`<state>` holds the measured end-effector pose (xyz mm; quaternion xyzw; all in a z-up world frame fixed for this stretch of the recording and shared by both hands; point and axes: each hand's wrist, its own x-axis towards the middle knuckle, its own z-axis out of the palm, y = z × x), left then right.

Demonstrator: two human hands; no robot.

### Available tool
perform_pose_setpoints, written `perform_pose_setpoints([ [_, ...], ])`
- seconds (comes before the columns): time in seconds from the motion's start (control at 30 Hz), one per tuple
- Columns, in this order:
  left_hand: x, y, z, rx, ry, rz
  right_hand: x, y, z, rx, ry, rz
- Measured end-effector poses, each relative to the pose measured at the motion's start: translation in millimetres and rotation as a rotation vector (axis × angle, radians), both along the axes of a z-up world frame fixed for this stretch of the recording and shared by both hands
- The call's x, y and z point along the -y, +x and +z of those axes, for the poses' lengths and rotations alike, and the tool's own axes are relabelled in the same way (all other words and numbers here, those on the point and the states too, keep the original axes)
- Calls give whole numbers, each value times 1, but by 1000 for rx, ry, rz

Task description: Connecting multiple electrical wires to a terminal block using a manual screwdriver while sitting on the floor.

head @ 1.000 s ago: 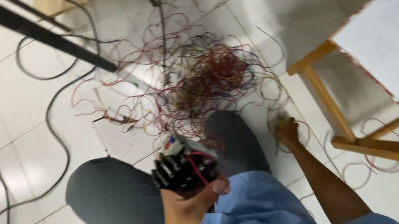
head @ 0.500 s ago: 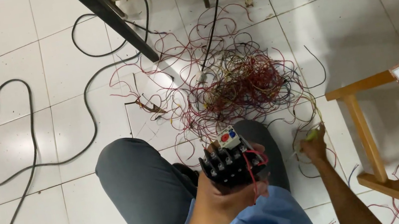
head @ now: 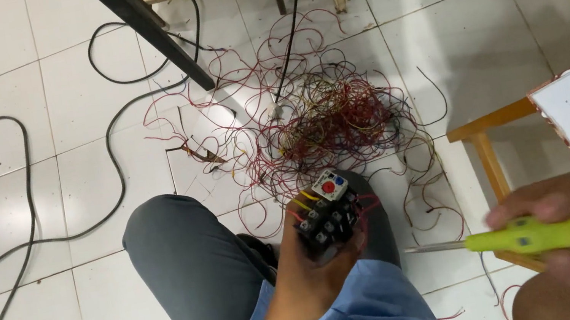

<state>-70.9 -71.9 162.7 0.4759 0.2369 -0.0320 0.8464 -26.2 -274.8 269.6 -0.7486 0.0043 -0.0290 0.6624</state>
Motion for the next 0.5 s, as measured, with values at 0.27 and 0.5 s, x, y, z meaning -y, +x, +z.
perform_pose_setpoints([
  [0.27,-1,-2,10,32,111,-78,-30,35,-40,568,-37,447],
  [0.5,-1,1,16,71,70,-50,-39,47,-30,427,-47,652],
])
